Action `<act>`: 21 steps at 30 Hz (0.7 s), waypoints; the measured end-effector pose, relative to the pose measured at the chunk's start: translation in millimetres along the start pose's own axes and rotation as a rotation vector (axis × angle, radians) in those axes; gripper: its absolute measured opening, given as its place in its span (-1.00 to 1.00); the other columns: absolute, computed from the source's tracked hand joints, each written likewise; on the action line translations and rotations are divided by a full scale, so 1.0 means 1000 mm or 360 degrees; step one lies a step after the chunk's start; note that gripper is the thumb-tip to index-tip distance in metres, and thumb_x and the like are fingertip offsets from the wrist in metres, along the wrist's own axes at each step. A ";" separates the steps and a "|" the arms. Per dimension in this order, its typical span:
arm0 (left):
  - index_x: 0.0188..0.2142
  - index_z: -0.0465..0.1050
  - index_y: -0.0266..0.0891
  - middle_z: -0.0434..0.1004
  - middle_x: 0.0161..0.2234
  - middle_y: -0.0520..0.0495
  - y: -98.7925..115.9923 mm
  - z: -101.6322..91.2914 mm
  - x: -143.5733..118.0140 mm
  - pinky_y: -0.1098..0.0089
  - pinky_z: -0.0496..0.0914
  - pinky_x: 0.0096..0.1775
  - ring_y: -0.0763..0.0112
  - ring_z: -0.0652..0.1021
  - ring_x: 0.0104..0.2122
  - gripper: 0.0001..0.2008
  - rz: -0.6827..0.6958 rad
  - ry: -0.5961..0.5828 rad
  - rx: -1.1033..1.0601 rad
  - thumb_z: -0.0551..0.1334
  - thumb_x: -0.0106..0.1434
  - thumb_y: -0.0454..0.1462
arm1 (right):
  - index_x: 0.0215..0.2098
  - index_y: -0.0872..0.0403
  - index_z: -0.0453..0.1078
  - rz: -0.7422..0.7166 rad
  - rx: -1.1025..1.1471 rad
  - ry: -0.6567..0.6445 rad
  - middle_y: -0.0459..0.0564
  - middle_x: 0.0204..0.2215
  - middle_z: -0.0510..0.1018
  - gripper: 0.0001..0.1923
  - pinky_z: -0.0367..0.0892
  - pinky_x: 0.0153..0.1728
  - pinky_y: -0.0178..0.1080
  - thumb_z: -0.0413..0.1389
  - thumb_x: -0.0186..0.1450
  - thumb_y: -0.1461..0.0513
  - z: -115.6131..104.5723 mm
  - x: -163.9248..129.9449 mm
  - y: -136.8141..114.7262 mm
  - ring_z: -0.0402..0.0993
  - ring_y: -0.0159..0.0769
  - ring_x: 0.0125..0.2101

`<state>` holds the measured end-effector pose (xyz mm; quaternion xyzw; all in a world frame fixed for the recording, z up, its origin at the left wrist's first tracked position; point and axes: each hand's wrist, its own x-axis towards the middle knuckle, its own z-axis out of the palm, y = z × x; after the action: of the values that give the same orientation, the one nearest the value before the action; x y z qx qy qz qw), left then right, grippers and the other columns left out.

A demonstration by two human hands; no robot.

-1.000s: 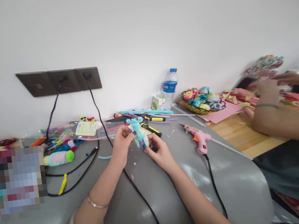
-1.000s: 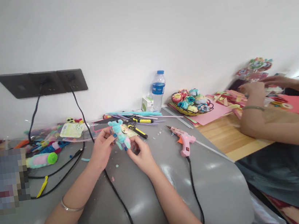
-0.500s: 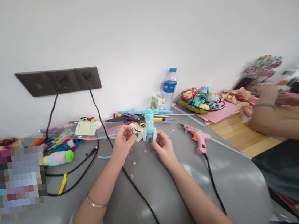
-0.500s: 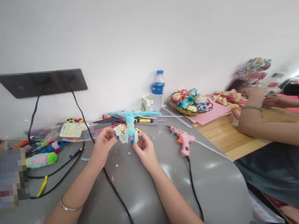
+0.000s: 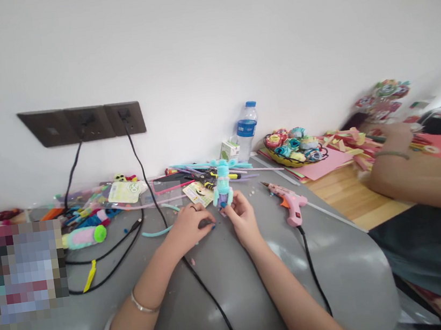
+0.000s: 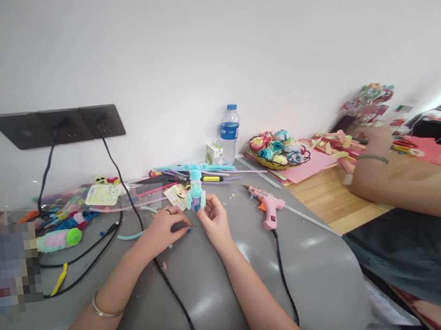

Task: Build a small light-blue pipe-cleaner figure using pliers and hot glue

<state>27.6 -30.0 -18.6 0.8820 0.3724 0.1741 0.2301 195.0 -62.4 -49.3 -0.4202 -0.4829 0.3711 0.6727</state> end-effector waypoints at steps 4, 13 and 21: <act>-0.32 0.57 -0.18 0.59 -0.24 -0.09 0.004 -0.001 0.001 0.21 0.31 -0.06 0.14 0.52 -0.09 -0.90 0.0030 0.0011 0.0012 0.29 0.22 -0.39 | -0.28 0.02 0.35 -0.0014 0.0055 -0.0008 -0.07 -0.35 0.49 -0.83 0.37 -0.29 -0.26 0.23 0.23 0.16 0.001 0.000 0.001 0.42 -0.31 -0.35; -0.25 0.43 -0.18 0.57 -0.30 -0.01 0.000 -0.005 0.002 0.37 0.34 -0.25 0.35 0.54 -0.33 -0.87 -0.0112 0.0462 -0.0559 0.17 0.22 -0.38 | -0.29 0.01 0.34 0.0013 0.0080 -0.0034 -0.09 -0.36 0.47 -0.82 0.37 -0.28 -0.26 0.24 0.23 0.15 0.001 -0.001 -0.001 0.41 -0.32 -0.35; -0.35 0.49 -0.23 0.53 -0.48 0.03 -0.002 -0.012 0.007 0.45 0.33 -0.40 0.44 0.49 -0.47 -0.74 -0.0495 0.0563 -0.1634 0.41 0.03 -0.13 | -0.29 0.01 0.33 0.0040 0.0029 -0.0067 -0.08 -0.36 0.46 -0.78 0.37 -0.28 -0.26 0.24 0.24 0.10 0.001 -0.002 -0.001 0.40 -0.31 -0.35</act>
<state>25.3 -20.1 -8.8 0.5491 0.3984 0.4422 0.5867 193.6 -64.0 -48.9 -0.4120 -0.4883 0.3928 0.6614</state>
